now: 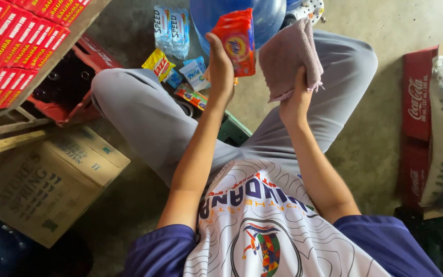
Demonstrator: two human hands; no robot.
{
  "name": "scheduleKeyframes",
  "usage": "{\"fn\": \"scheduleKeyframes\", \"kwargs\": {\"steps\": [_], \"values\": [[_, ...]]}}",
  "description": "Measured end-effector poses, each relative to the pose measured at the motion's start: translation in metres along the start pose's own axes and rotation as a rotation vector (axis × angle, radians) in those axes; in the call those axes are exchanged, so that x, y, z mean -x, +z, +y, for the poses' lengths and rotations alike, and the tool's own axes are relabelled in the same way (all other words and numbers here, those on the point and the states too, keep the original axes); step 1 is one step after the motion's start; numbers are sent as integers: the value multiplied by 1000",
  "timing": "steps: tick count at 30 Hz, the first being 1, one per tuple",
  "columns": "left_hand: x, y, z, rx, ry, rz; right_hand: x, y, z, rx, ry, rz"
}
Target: Wiping down individual detergent and soap packages with a cloth and organizing them on a shelf.
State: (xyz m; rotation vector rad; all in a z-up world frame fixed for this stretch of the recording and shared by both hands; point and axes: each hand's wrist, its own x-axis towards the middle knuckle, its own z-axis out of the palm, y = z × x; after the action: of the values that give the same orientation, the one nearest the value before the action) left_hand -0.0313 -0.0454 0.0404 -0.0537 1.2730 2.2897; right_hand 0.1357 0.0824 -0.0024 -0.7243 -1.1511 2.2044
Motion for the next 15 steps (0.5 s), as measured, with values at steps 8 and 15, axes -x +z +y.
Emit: {"fn": "scheduleKeyframes", "kwargs": {"steps": [8,15], "values": [[9,8,-16,-935,616,-54,6,72,-50,-112,7,-506],[69,32,46,-847,573,-348,-27,19,21,275,-174,-176]]}}
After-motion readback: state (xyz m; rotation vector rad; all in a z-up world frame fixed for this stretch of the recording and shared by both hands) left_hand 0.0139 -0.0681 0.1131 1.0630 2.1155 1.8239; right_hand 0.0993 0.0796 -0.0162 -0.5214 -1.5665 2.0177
